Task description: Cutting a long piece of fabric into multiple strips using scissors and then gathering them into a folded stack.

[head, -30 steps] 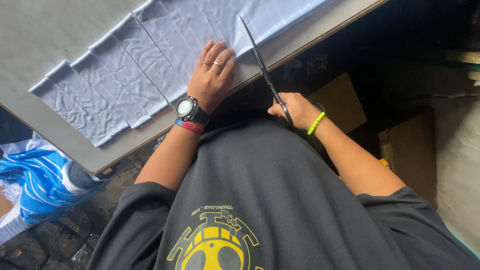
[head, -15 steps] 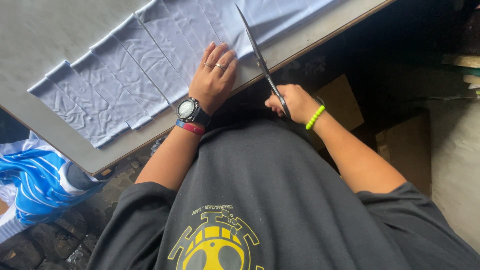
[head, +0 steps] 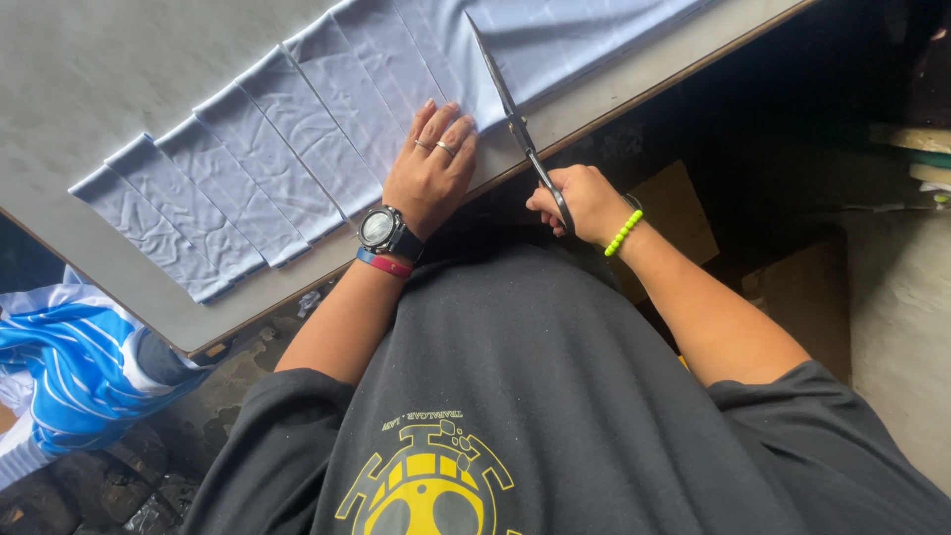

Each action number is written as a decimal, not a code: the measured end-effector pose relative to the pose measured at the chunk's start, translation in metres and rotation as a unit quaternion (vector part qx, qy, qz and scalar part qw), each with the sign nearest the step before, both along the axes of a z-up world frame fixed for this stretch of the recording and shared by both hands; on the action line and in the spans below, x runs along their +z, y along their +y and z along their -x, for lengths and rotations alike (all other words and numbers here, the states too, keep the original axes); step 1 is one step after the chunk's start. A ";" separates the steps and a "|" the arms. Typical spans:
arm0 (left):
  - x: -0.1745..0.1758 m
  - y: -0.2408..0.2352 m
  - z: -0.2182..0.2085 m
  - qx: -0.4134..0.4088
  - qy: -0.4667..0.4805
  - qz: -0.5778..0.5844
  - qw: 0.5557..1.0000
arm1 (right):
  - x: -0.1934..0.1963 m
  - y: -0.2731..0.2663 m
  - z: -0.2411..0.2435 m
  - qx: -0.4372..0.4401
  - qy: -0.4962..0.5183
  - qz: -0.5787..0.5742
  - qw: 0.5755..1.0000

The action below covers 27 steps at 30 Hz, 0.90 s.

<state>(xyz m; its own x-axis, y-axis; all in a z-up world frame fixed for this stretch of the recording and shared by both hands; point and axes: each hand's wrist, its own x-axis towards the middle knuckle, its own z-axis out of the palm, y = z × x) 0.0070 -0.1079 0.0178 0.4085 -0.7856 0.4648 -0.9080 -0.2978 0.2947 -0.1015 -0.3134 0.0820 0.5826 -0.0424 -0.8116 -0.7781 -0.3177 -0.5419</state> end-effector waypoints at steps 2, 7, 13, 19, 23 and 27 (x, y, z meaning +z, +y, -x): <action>0.000 0.000 -0.001 0.000 -0.002 0.004 1.000 | -0.002 -0.002 -0.009 0.027 -0.018 0.008 0.999; -0.020 -0.005 0.003 0.047 -0.056 0.033 0.997 | -0.028 -0.007 -0.015 0.031 -0.061 0.031 0.997; -0.016 -0.006 0.001 0.040 -0.058 0.041 0.997 | -0.023 -0.003 -0.018 -0.003 -0.059 0.027 0.998; -0.016 -0.006 0.002 0.047 -0.054 0.041 0.997 | -0.029 -0.004 -0.023 -0.026 -0.073 0.001 0.997; -0.015 -0.007 0.004 0.042 -0.047 0.038 0.997 | -0.026 -0.006 -0.042 -0.015 -0.052 0.001 0.999; -0.016 -0.006 0.002 0.041 -0.050 0.040 0.997 | -0.029 -0.006 -0.054 0.003 -0.069 0.006 0.998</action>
